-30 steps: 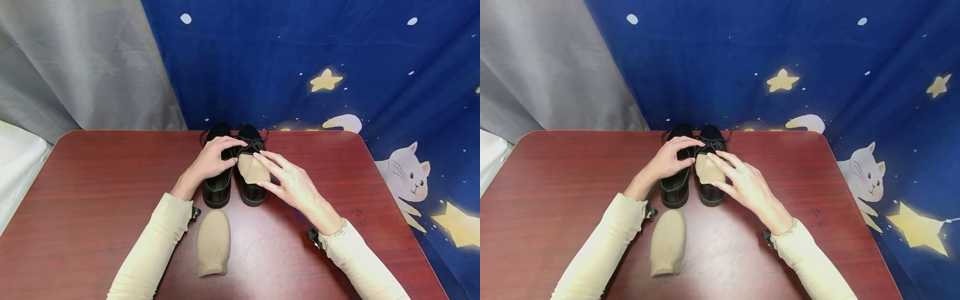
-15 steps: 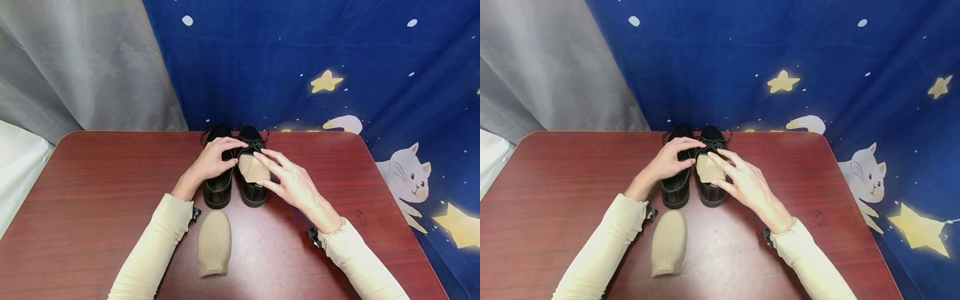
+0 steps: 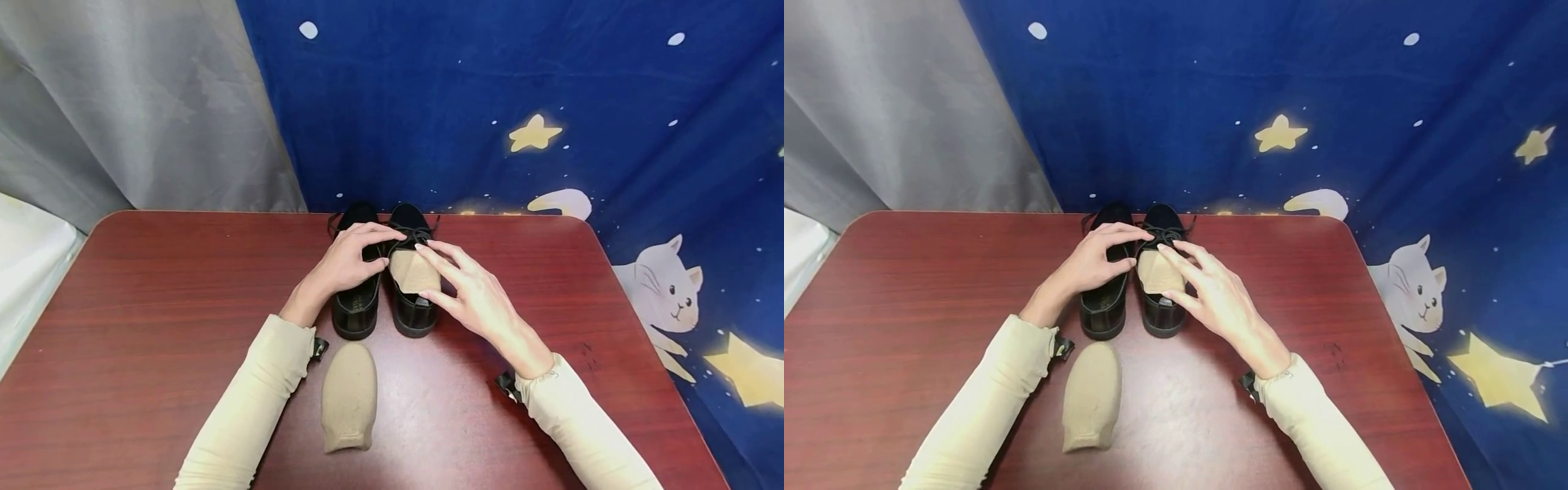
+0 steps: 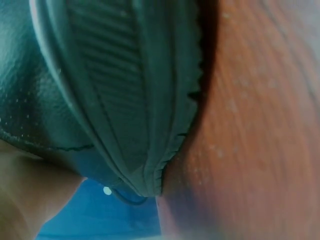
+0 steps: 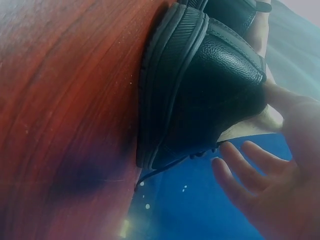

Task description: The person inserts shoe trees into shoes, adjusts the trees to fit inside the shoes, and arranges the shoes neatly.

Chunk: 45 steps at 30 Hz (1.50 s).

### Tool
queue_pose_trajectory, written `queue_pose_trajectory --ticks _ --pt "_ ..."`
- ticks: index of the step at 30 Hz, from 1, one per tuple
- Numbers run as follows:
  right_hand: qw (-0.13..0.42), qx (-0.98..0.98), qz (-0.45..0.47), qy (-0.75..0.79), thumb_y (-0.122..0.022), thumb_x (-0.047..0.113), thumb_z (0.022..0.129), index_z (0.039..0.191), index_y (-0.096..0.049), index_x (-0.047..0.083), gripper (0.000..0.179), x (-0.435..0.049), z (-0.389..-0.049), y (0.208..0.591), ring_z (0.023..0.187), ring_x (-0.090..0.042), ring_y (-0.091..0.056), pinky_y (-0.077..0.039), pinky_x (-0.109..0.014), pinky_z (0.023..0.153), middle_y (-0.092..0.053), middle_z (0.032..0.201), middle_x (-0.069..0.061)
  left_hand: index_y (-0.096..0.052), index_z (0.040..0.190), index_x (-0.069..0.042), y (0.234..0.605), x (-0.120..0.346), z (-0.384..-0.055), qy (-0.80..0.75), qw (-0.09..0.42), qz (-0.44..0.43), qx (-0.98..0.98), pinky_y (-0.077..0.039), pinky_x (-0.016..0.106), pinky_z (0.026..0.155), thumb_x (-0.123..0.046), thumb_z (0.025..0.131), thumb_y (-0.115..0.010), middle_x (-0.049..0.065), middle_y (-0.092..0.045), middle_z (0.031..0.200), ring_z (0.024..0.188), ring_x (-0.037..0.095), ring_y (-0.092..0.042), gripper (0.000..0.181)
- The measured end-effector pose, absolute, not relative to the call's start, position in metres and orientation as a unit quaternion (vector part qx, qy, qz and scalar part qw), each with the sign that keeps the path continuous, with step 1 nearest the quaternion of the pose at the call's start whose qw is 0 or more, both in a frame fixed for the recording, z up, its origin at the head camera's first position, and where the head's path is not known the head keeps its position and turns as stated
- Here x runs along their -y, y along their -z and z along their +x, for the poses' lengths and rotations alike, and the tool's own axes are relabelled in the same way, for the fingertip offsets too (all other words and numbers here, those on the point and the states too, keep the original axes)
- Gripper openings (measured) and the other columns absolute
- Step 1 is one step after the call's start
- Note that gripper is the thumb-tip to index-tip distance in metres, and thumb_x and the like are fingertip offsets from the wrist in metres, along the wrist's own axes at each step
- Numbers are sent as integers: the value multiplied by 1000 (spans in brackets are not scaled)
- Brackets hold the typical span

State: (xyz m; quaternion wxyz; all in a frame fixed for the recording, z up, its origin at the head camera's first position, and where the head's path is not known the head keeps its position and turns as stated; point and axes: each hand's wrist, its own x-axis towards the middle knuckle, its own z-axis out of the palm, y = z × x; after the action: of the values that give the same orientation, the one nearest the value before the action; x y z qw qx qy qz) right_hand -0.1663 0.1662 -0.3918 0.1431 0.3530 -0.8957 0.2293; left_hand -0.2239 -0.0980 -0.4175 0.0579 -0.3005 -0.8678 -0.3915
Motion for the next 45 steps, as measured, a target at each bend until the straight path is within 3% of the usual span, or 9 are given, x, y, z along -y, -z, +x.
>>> queue_pose_trajectory --ticks 7,15,19,26,39,45 --pt "163 885 365 -241 -81 29 83 148 -50 22 72 -166 -170 391 114 -29 -53 -46 -41 89 -47 148 -8 -67 130 -26 415 98 -226 389 66 -315 863 -33 52 105 -12 85 -72 -1 -59 134 127 27 -48 47" --pt "145 888 364 -242 -80 26 85 149 -48 22 72 -165 -171 395 129 -27 -50 -44 -45 101 -44 150 -10 -67 131 -26 417 100 -225 387 59 -316 864 -32 53 105 -12 85 -71 0 -59 134 127 26 -47 49" --pt "141 888 358 -251 -80 26 85 149 -48 24 72 -166 -171 397 127 -23 -53 -48 -43 96 -44 149 -10 -66 132 -27 417 100 -225 390 55 -316 863 -32 53 106 -10 85 -69 0 -59 134 127 26 -47 50" --pt "129 894 342 -259 -78 28 87 151 -45 29 72 -167 -171 401 95 -20 -67 -54 -38 77 -42 152 -6 -66 133 -26 416 101 -225 393 52 -316 862 -34 52 105 -8 84 -68 1 -59 134 126 26 -47 52" --pt "146 889 347 -260 -78 26 86 150 -46 25 71 -165 -171 403 98 -19 -67 -55 -37 78 -42 151 -8 -64 135 -24 415 103 -224 395 48 -315 862 -35 50 106 -10 86 -69 2 -58 136 128 27 -47 51" --pt "157 889 345 -257 -78 27 86 150 -47 25 71 -163 -171 405 108 -19 -65 -55 -37 81 -43 149 -9 -64 135 -23 415 103 -224 391 49 -318 863 -34 51 105 -11 87 -70 3 -58 136 127 28 -48 50"
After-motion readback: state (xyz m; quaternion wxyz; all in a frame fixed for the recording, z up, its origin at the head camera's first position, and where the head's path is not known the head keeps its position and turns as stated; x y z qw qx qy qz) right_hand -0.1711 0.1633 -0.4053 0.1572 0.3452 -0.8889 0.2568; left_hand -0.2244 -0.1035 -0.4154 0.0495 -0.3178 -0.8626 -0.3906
